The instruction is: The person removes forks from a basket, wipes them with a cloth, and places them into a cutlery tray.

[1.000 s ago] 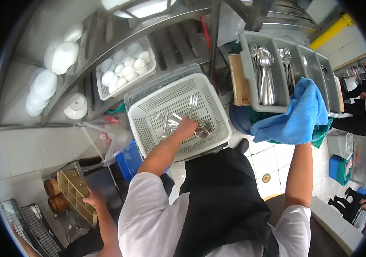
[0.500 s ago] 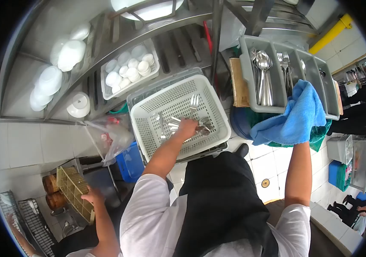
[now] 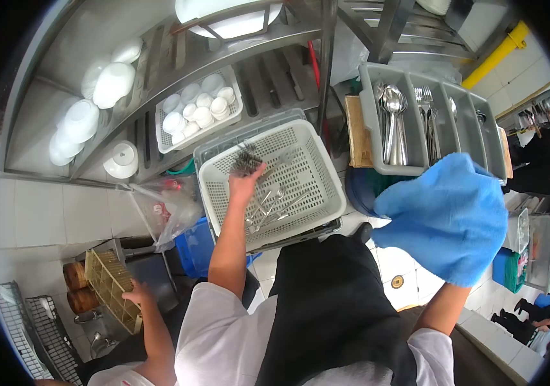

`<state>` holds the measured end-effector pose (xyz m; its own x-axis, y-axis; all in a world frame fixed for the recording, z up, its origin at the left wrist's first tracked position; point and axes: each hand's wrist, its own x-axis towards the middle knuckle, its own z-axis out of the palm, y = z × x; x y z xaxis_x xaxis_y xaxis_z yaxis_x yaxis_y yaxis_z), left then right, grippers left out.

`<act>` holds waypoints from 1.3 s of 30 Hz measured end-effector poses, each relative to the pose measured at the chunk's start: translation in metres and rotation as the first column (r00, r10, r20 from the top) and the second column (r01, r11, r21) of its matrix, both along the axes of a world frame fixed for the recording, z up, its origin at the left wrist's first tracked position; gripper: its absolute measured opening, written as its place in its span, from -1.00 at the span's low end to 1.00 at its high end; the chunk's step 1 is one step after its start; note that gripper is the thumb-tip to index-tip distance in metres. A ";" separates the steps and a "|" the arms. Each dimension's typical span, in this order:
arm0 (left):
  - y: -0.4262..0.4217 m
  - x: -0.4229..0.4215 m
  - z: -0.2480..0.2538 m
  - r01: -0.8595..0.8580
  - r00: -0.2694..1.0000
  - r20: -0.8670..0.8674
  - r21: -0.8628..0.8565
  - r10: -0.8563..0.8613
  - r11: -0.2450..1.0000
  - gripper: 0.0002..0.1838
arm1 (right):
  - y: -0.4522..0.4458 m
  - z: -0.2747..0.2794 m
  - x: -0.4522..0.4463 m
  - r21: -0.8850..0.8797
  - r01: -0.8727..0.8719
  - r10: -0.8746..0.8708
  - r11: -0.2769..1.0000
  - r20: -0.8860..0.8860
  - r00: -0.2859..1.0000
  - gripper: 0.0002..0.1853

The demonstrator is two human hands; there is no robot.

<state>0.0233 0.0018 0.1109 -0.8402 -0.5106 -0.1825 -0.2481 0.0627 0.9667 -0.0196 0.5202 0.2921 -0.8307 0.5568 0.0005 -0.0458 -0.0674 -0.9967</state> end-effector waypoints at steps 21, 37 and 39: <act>0.026 0.028 -0.010 -0.360 0.916 -0.150 0.100 0.372 0.928 -0.56 | 0.066 -0.016 0.108 -0.035 0.291 -0.292 0.956 -0.051 0.955 -0.61; 0.232 0.100 0.076 0.065 0.974 -0.228 0.268 -0.003 0.961 -0.89 | 0.119 -0.044 0.138 -0.277 0.054 -0.114 0.959 -0.206 0.972 -0.60; 0.274 0.108 0.085 0.155 0.968 -0.239 0.340 -0.074 0.927 -0.89 | 0.120 -0.051 0.142 -0.292 -0.002 -0.064 0.956 -0.215 0.975 -0.60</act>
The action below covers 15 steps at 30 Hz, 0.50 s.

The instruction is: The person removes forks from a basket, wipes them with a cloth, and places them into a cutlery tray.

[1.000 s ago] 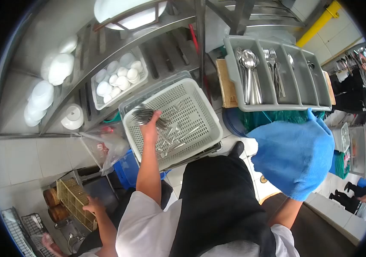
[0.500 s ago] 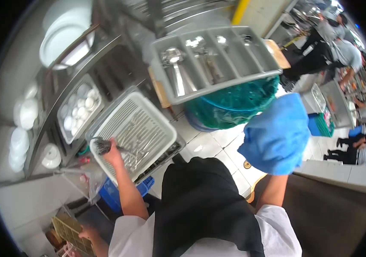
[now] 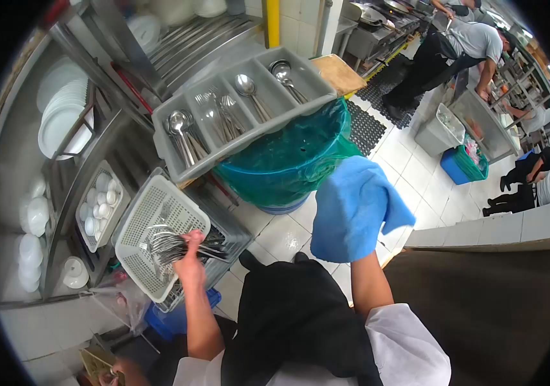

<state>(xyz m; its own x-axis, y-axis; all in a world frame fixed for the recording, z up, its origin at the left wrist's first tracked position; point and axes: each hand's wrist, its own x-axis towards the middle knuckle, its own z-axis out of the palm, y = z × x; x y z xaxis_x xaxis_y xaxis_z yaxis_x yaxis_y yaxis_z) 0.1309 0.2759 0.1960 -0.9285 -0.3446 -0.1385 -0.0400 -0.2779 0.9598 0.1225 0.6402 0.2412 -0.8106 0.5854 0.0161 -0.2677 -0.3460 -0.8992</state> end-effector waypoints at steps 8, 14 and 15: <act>0.173 0.021 0.029 0.236 0.966 0.050 0.228 -0.253 0.945 -0.58 | -0.057 -0.019 0.039 0.060 -0.458 0.461 0.887 -0.034 0.887 -0.59; 0.197 0.014 0.056 0.280 0.853 0.289 0.450 -0.435 0.848 -0.72 | -0.029 -0.029 0.045 0.390 -0.629 0.641 0.672 0.120 0.758 -0.59; 0.199 0.012 0.061 0.289 0.849 0.287 0.449 -0.443 0.845 -0.72 | -0.025 -0.030 0.043 0.432 -0.627 0.638 0.648 0.142 0.757 -0.58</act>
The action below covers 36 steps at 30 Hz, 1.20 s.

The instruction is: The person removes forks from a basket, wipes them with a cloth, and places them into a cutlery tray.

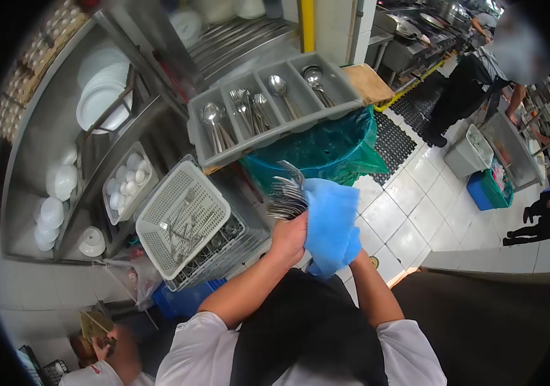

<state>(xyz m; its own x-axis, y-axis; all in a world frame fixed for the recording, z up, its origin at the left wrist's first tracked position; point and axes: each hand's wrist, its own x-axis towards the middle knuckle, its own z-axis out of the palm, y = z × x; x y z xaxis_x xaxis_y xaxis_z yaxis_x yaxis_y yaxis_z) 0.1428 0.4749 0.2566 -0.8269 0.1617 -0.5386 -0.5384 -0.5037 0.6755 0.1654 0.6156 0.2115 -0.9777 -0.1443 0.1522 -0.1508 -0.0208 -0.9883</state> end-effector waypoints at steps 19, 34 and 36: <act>-0.113 0.005 -0.030 -0.435 0.341 -0.939 -0.193 -0.037 0.880 -0.45 | -0.038 0.082 -0.056 -0.663 -0.095 0.060 0.743 -0.076 0.995 -0.58; -0.227 0.021 -0.131 -0.315 0.870 -0.289 -0.949 -0.400 0.001 -0.64 | 0.011 0.094 -0.062 -0.258 0.256 -0.316 0.932 -0.229 0.921 -0.58; -0.247 0.023 -0.101 -0.602 0.791 -0.591 -0.711 -0.155 -0.363 -0.64 | 0.008 0.091 -0.054 -0.140 0.318 -0.343 0.938 -0.221 0.913 -0.68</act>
<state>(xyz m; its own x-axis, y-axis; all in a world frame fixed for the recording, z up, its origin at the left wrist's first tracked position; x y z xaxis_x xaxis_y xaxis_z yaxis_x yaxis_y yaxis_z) 0.1656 0.2276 0.1560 -0.6952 -0.4256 0.5792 -0.1936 0.8870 0.4193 0.1117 0.6233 0.3021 -0.8997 0.2087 0.3833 -0.3967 -0.0250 -0.9176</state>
